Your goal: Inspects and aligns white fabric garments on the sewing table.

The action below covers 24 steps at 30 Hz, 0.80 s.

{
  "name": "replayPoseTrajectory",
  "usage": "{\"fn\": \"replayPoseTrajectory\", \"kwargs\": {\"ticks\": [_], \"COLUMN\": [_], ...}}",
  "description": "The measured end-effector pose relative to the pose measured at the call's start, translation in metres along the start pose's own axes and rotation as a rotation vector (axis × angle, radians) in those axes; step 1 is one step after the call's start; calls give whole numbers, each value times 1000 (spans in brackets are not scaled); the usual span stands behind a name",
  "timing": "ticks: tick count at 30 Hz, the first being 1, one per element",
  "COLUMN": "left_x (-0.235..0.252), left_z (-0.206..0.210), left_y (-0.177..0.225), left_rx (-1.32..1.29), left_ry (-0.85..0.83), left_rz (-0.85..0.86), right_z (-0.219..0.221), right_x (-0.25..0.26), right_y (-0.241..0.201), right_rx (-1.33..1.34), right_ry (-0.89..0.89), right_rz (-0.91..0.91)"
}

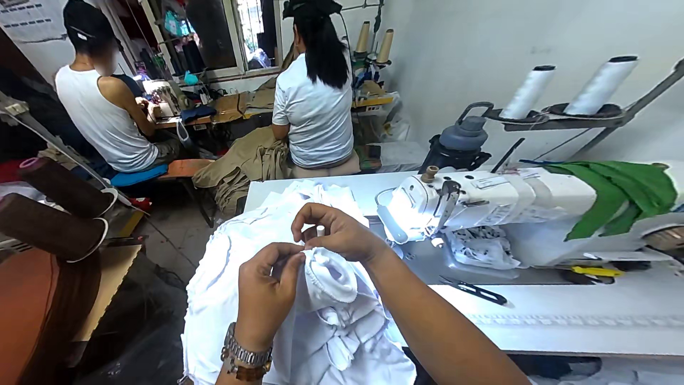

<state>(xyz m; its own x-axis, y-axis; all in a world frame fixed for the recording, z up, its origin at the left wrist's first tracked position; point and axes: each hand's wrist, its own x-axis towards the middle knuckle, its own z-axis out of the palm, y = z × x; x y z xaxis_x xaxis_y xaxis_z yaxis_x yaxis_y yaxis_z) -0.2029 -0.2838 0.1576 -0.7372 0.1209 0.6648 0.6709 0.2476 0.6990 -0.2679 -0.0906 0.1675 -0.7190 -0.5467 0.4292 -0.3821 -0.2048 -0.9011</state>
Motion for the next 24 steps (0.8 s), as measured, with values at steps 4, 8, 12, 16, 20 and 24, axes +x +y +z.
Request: {"fn": "replayPoseTrajectory", "kwargs": {"ticks": [4,8,12,16,20,24], "left_x": [0,5,9,11,11,11], "left_z": [1,-4,-10,-10,-15,-23], "left_y": [-10,-20,-23,-20,-20,-23], "left_rx": [107,91,78,78,81,56], "left_ry": [52,142,186,179,225,239], "left_rz": [58,65,44,53,84,104], "right_z": [3,11,30,46,46,39], "right_x": [-5,-34,-61,-61,-55,-55], "right_y": [-7,-27,-28,-9,-5,-36], "right_rx": [-186,-426,-625,-998,-898,-820], "right_ry": [176,435,247,285,246,187], "right_rz": [7,-140,-396,-439,-461,-306]}}
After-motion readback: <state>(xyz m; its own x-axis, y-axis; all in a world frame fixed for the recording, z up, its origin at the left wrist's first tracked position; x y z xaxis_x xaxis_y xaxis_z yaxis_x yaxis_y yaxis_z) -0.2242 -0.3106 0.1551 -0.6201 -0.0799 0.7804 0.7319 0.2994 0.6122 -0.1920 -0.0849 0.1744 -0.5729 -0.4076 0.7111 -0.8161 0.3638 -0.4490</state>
